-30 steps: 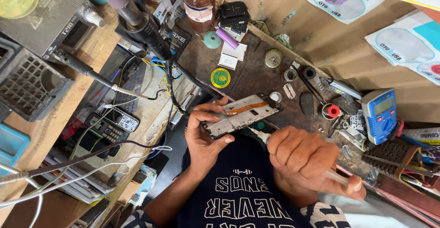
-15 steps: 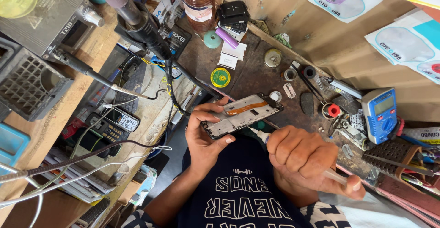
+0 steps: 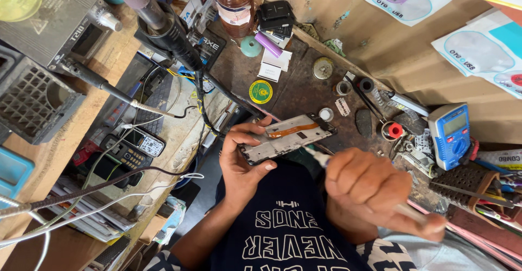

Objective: The person applies adhesive to the edge of a disassembled smartphone and then uses a soldering iron to work on the device's internal components. They hold the phone with one hand while manipulating the soldering iron with the other, focusing on specific areas along the frame.

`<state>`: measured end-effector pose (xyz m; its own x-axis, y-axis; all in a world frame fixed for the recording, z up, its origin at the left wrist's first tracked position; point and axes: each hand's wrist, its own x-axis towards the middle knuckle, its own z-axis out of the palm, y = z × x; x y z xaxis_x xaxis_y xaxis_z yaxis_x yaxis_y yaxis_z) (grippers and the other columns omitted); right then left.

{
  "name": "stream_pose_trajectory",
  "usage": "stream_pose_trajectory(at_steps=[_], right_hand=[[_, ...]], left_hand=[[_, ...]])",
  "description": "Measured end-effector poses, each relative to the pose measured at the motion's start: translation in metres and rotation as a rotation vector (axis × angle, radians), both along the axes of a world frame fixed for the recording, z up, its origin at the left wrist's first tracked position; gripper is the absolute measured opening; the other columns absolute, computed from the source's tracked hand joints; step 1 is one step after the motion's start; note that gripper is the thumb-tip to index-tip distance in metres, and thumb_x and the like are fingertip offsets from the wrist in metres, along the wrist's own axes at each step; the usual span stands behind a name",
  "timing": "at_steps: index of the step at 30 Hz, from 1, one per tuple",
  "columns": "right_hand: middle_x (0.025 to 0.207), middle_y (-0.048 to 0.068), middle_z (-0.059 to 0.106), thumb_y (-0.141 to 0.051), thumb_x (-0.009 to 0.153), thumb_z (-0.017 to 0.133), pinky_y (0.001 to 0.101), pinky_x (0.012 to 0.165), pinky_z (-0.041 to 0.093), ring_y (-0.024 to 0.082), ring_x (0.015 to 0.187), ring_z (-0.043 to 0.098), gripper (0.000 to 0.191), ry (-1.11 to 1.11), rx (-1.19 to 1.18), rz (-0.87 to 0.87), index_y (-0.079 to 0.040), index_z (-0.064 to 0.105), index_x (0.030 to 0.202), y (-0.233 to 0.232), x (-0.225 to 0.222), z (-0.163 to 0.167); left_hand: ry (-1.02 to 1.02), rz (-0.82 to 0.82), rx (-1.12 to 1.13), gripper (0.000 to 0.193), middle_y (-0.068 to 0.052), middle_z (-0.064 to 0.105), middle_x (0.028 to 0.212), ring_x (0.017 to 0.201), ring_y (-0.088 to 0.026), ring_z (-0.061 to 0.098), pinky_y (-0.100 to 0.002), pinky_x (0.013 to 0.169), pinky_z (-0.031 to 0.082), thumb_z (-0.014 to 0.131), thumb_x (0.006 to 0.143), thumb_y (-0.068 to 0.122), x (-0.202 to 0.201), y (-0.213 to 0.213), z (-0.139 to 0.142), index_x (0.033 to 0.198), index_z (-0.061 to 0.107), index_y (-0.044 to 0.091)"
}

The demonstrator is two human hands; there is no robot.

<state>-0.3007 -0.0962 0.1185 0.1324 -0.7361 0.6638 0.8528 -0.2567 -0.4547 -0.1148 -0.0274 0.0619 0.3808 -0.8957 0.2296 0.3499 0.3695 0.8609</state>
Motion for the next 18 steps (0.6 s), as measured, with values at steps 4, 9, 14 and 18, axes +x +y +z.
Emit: stream_pose_trajectory(at_steps=[4, 9, 14, 18], right_hand=[[0.057, 0.002, 0.049, -0.086, 0.087, 0.036, 0.0358, 0.052, 0.04, 0.016, 0.047, 0.042, 0.08, 0.182, -0.039, -0.267, -0.009, 0.053, 0.082, -0.016, -0.035, 0.007], [0.081, 0.01, 0.055, -0.055, 0.099, 0.06, 0.0396, 0.071, 0.046, 0.022, 0.07, 0.051, 0.052, 0.373, 0.194, -0.652, -0.009, 0.051, 0.121, -0.04, -0.085, 0.014], [0.117, 0.009, 0.058, -0.011, 0.105, 0.077, 0.044, 0.105, 0.054, 0.024, 0.114, 0.062, 0.032, 0.416, 0.243, -0.75, -0.009, 0.054, 0.127, -0.071, -0.092, -0.003], [0.126, 0.003, 0.05, 0.0, 0.104, 0.074, 0.0314, 0.108, 0.049, 0.02, 0.121, 0.056, 0.021, 0.838, 0.105, -1.081, -0.004, 0.069, 0.124, -0.095, -0.069, -0.024]], left_hand=[[0.056, 0.014, 0.052, 0.041, -0.014, 0.062, 0.127, 0.138, -0.038, 0.06, -0.046, 0.115, 0.047, 0.086, 0.089, 0.019, 0.006, 0.0, -0.006, 0.113, 0.055, 0.006], [0.109, 0.046, 0.058, 0.038, -0.015, 0.062, 0.126, 0.137, -0.039, 0.06, -0.048, 0.118, 0.045, 0.083, 0.092, 0.019, 0.016, 0.002, -0.013, 0.113, 0.055, 0.005], [0.107, 0.084, 0.072, 0.036, -0.016, 0.06, 0.127, 0.138, -0.042, 0.057, -0.05, 0.12, 0.042, 0.081, 0.093, 0.017, 0.021, 0.002, -0.018, 0.113, 0.054, 0.004], [0.093, 0.077, 0.065, 0.037, -0.016, 0.06, 0.127, 0.14, -0.042, 0.057, -0.051, 0.12, 0.042, 0.081, 0.093, 0.018, 0.023, 0.004, -0.017, 0.113, 0.053, 0.005]])
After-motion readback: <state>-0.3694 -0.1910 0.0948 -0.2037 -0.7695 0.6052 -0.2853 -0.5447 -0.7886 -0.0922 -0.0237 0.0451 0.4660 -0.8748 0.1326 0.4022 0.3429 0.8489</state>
